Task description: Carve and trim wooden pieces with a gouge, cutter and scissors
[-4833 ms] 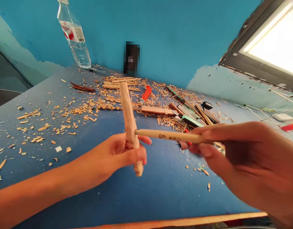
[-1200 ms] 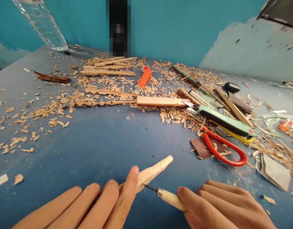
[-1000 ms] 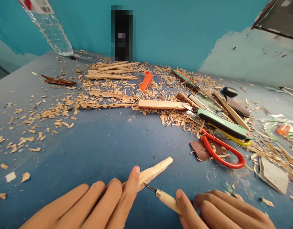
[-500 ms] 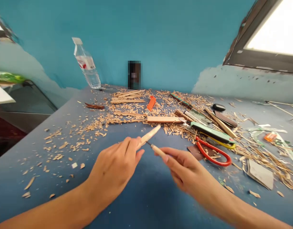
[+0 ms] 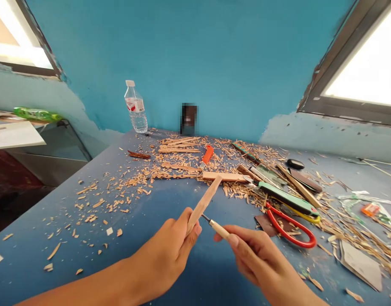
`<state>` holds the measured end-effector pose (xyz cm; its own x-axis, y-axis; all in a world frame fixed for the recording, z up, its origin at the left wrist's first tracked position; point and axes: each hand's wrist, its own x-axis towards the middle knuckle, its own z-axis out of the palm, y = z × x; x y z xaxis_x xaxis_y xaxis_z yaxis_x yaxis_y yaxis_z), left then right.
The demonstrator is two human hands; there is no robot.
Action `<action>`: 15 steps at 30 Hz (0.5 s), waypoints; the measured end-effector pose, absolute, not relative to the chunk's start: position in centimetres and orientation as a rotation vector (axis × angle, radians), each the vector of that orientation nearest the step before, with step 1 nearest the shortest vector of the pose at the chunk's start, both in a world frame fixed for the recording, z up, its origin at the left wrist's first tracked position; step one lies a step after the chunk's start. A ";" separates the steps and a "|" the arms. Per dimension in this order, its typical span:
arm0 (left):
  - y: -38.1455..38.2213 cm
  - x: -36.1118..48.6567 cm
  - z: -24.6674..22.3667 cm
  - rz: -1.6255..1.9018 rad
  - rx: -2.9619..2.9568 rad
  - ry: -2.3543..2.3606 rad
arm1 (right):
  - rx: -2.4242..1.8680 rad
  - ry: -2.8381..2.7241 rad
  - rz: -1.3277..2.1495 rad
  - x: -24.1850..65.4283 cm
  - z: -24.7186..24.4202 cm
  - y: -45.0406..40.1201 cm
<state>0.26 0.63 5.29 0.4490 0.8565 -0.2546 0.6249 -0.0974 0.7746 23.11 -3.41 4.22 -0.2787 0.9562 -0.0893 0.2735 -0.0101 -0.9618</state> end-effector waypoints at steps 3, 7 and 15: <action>0.3 0.4 4.9 0.341 1.812 1.339 | -1.250 -1.411 1.632 22.7 4.4 -3.2; -0.1 0.3 4.7 0.236 1.801 1.378 | -1.162 -1.978 0.647 22.6 4.3 -2.7; -0.4 -0.5 3.7 0.247 1.950 1.294 | -1.192 -1.498 1.591 22.4 4.8 -3.1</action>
